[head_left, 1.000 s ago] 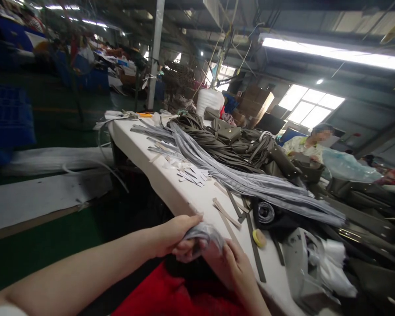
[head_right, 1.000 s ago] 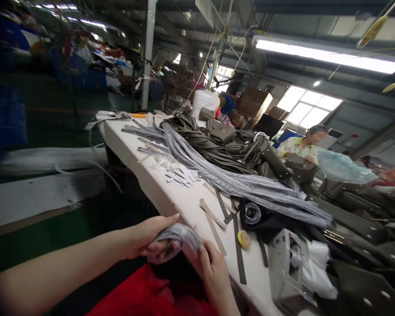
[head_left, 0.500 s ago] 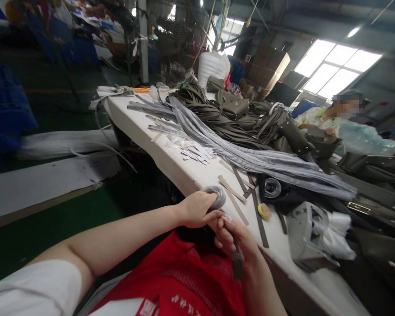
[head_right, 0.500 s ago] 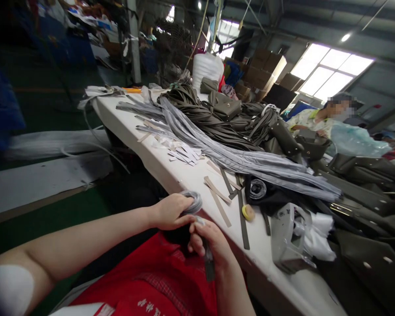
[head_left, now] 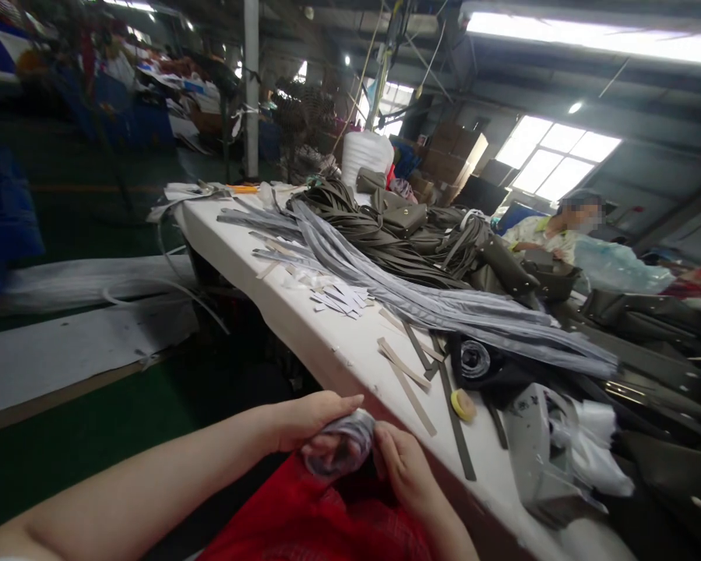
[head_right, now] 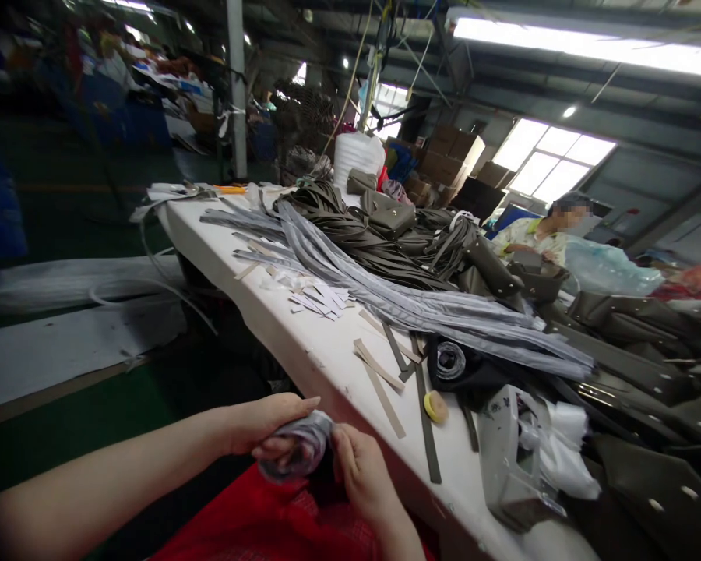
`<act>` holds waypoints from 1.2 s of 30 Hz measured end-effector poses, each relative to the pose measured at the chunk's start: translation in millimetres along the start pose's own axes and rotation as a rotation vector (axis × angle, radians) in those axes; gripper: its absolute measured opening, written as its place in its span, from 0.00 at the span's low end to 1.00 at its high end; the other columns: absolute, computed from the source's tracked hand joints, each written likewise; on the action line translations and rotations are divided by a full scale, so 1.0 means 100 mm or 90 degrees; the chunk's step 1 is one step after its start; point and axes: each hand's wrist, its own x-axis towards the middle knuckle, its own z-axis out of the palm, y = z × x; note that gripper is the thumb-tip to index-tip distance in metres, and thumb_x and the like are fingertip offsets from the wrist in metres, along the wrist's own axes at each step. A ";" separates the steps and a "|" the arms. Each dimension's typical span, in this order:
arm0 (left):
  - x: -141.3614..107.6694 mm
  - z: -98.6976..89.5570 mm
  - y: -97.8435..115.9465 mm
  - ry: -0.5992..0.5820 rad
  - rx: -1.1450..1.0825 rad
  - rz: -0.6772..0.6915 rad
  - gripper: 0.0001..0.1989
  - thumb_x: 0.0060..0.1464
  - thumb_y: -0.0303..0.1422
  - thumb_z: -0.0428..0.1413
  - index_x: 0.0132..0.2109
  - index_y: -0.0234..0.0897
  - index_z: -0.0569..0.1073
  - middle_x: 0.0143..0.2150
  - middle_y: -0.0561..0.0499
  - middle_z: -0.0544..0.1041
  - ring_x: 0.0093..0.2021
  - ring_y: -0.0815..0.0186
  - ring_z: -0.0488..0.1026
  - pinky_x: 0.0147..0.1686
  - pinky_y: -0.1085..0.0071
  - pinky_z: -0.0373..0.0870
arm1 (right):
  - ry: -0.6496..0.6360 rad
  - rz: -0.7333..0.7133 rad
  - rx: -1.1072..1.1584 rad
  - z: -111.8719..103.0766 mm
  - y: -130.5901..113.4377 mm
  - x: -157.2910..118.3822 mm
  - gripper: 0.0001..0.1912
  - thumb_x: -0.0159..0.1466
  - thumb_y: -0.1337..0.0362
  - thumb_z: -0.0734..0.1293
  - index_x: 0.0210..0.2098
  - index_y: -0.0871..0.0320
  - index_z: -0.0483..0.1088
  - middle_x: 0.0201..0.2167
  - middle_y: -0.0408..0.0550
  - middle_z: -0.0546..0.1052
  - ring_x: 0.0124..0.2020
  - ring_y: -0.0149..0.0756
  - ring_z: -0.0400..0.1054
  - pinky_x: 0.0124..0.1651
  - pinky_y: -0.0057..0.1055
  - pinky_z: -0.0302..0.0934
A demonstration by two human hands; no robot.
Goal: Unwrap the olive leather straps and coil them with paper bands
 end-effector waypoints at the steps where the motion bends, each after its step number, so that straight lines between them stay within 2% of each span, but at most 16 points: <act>1: 0.03 0.03 0.00 -0.001 -0.068 0.022 0.36 0.51 0.63 0.49 0.28 0.31 0.76 0.08 0.61 0.53 0.10 0.75 0.48 0.20 0.72 0.58 | 0.030 0.001 0.052 0.08 0.03 0.01 0.30 0.68 0.40 0.50 0.29 0.57 0.68 0.17 0.40 0.65 0.19 0.30 0.57 0.25 0.27 0.53; 3: 0.08 0.09 0.00 -0.006 -0.182 0.071 0.30 0.48 0.58 0.57 0.29 0.29 0.76 0.08 0.64 0.52 0.10 0.78 0.47 0.25 0.73 0.62 | 0.113 0.010 0.149 0.22 0.07 0.02 0.33 0.66 0.37 0.49 0.37 0.57 0.70 0.21 0.43 0.69 0.22 0.33 0.61 0.25 0.29 0.57; 6: 0.14 0.21 0.03 0.003 -0.292 0.128 0.19 0.46 0.44 0.66 0.32 0.29 0.76 0.11 0.65 0.55 0.12 0.80 0.48 0.32 0.73 0.65 | 0.204 0.013 0.221 0.34 0.05 0.00 0.36 0.63 0.33 0.50 0.40 0.57 0.72 0.26 0.49 0.74 0.30 0.41 0.68 0.31 0.33 0.64; 9: 0.19 0.32 0.06 0.017 -0.341 0.153 0.16 0.48 0.39 0.67 0.34 0.28 0.76 0.13 0.64 0.58 0.14 0.80 0.51 0.35 0.73 0.65 | 0.203 -0.004 0.220 0.35 -0.01 -0.03 0.33 0.62 0.35 0.55 0.43 0.57 0.73 0.30 0.51 0.76 0.35 0.44 0.70 0.38 0.35 0.67; 13: 0.28 0.38 0.02 0.020 -0.349 0.168 0.20 0.47 0.44 0.66 0.35 0.29 0.75 0.16 0.62 0.60 0.17 0.78 0.54 0.36 0.71 0.65 | 0.187 0.024 0.216 0.24 -0.06 -0.07 0.31 0.66 0.40 0.54 0.49 0.59 0.71 0.37 0.53 0.78 0.35 0.41 0.71 0.39 0.35 0.67; 14: 0.30 0.37 0.00 0.029 -0.324 0.169 0.21 0.47 0.47 0.65 0.35 0.30 0.75 0.17 0.60 0.61 0.18 0.76 0.56 0.34 0.71 0.65 | 0.188 0.022 0.196 0.18 -0.07 -0.09 0.31 0.67 0.41 0.54 0.50 0.59 0.70 0.39 0.54 0.78 0.36 0.42 0.72 0.41 0.35 0.67; 16: 0.33 0.34 -0.05 0.099 -0.210 0.194 0.25 0.47 0.52 0.63 0.37 0.31 0.74 0.22 0.56 0.67 0.22 0.72 0.63 0.32 0.71 0.65 | 0.170 0.011 0.120 0.04 -0.08 -0.13 0.29 0.67 0.43 0.56 0.51 0.59 0.70 0.40 0.54 0.78 0.41 0.43 0.72 0.45 0.36 0.66; 18: 0.31 0.31 -0.10 0.191 -0.018 0.242 0.29 0.49 0.54 0.60 0.47 0.33 0.73 0.32 0.50 0.73 0.31 0.67 0.69 0.36 0.69 0.67 | 0.080 0.016 0.020 -0.10 -0.09 -0.20 0.24 0.67 0.47 0.59 0.51 0.58 0.71 0.41 0.53 0.78 0.44 0.44 0.71 0.48 0.35 0.64; 19: 0.28 0.30 -0.13 0.207 0.090 0.262 0.30 0.52 0.54 0.58 0.52 0.35 0.71 0.38 0.48 0.74 0.36 0.65 0.70 0.40 0.68 0.67 | 0.022 0.028 -0.030 -0.14 -0.10 -0.24 0.22 0.66 0.49 0.60 0.49 0.58 0.72 0.40 0.52 0.79 0.43 0.43 0.71 0.48 0.33 0.63; 21: 0.18 0.33 -0.24 0.167 0.299 0.270 0.24 0.60 0.50 0.50 0.56 0.41 0.71 0.45 0.47 0.74 0.43 0.63 0.70 0.47 0.67 0.66 | -0.084 0.074 -0.116 -0.17 -0.11 -0.33 0.18 0.65 0.52 0.62 0.45 0.59 0.74 0.37 0.51 0.80 0.39 0.42 0.73 0.42 0.30 0.63; 23: 0.08 0.40 -0.39 0.124 0.442 0.240 0.19 0.66 0.44 0.43 0.54 0.45 0.73 0.45 0.48 0.74 0.45 0.63 0.70 0.49 0.68 0.65 | -0.139 0.111 -0.153 -0.12 -0.10 -0.40 0.16 0.64 0.55 0.63 0.41 0.59 0.76 0.35 0.49 0.80 0.35 0.40 0.73 0.37 0.28 0.62; 26: -0.05 0.49 -0.65 0.158 0.517 0.181 0.17 0.66 0.39 0.43 0.52 0.48 0.75 0.43 0.49 0.75 0.43 0.64 0.72 0.45 0.71 0.67 | -0.206 0.109 -0.118 -0.05 -0.07 -0.43 0.12 0.61 0.59 0.67 0.41 0.55 0.78 0.35 0.45 0.81 0.35 0.39 0.74 0.36 0.26 0.61; 27: -0.07 0.51 -0.71 0.161 0.522 0.160 0.16 0.65 0.38 0.44 0.51 0.47 0.75 0.43 0.49 0.75 0.43 0.64 0.72 0.45 0.71 0.67 | -0.203 0.104 -0.110 -0.06 -0.05 -0.42 0.12 0.60 0.59 0.68 0.42 0.54 0.78 0.36 0.44 0.82 0.35 0.39 0.74 0.36 0.26 0.62; 29: -0.12 0.53 -0.79 0.155 0.521 0.127 0.15 0.64 0.37 0.46 0.48 0.45 0.76 0.42 0.49 0.76 0.42 0.64 0.73 0.45 0.72 0.68 | -0.136 0.099 -0.130 -0.15 0.02 -0.33 0.11 0.61 0.58 0.67 0.40 0.54 0.78 0.35 0.45 0.81 0.35 0.39 0.74 0.37 0.27 0.62; 34: -0.10 0.53 -0.69 0.134 0.461 0.084 0.12 0.60 0.38 0.51 0.41 0.41 0.78 0.42 0.50 0.77 0.43 0.64 0.73 0.47 0.73 0.67 | 0.245 0.028 -0.296 -0.59 0.28 0.21 0.15 0.66 0.61 0.59 0.41 0.59 0.75 0.38 0.52 0.79 0.40 0.42 0.72 0.45 0.34 0.63; 36: -0.05 0.52 -0.65 0.125 0.415 0.032 0.11 0.56 0.39 0.53 0.37 0.38 0.77 0.39 0.51 0.77 0.40 0.65 0.72 0.42 0.73 0.67 | 0.335 0.009 -0.425 -0.71 0.39 0.47 0.15 0.65 0.64 0.60 0.46 0.61 0.74 0.43 0.55 0.77 0.45 0.44 0.70 0.50 0.36 0.61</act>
